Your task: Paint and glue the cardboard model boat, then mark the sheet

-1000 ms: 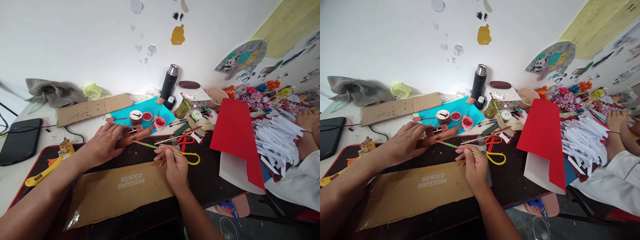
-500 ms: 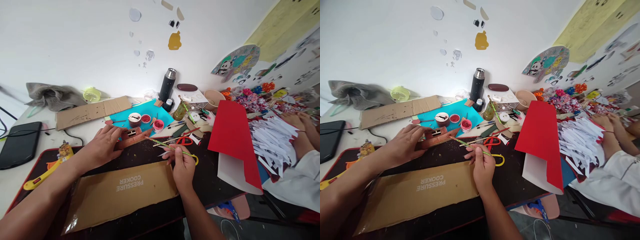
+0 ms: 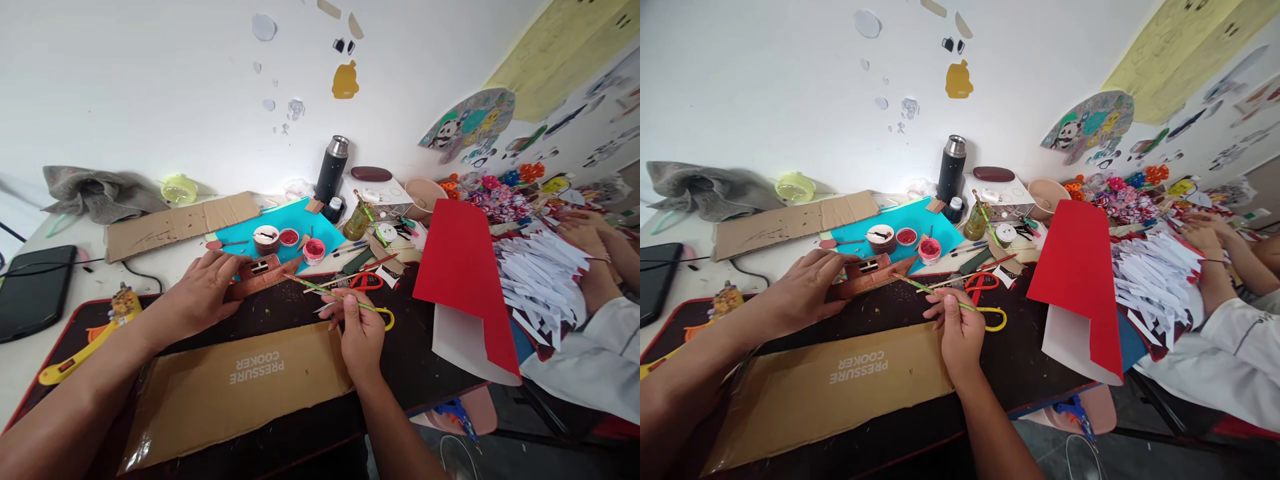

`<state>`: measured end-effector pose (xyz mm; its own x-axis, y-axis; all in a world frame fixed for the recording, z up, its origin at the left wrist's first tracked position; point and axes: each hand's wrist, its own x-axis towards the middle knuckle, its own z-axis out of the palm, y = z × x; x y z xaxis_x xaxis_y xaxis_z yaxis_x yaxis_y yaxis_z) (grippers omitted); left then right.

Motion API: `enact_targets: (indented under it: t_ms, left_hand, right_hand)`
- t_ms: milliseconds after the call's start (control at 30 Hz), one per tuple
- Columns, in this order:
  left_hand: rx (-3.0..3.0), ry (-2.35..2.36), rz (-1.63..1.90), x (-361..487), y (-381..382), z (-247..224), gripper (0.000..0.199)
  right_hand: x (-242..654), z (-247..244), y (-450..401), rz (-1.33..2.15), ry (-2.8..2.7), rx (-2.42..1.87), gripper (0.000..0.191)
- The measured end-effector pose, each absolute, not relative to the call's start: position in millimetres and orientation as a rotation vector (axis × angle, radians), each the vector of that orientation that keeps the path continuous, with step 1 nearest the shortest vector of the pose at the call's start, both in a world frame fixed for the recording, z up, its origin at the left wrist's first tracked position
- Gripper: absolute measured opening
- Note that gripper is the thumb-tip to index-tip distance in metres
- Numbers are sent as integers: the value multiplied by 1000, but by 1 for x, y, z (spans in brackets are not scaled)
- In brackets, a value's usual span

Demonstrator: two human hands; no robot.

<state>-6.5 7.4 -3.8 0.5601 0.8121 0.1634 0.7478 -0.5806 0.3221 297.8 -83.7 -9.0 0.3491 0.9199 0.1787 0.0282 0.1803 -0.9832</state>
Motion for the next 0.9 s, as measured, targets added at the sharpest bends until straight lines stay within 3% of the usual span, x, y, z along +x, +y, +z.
enact_targets:
  t_ms: [900]
  left_hand:
    - [2602, 1324, 438, -9, 10, -10, 50]
  right_hand:
    - [314, -18, -74, 767, -917, -1275, 50]
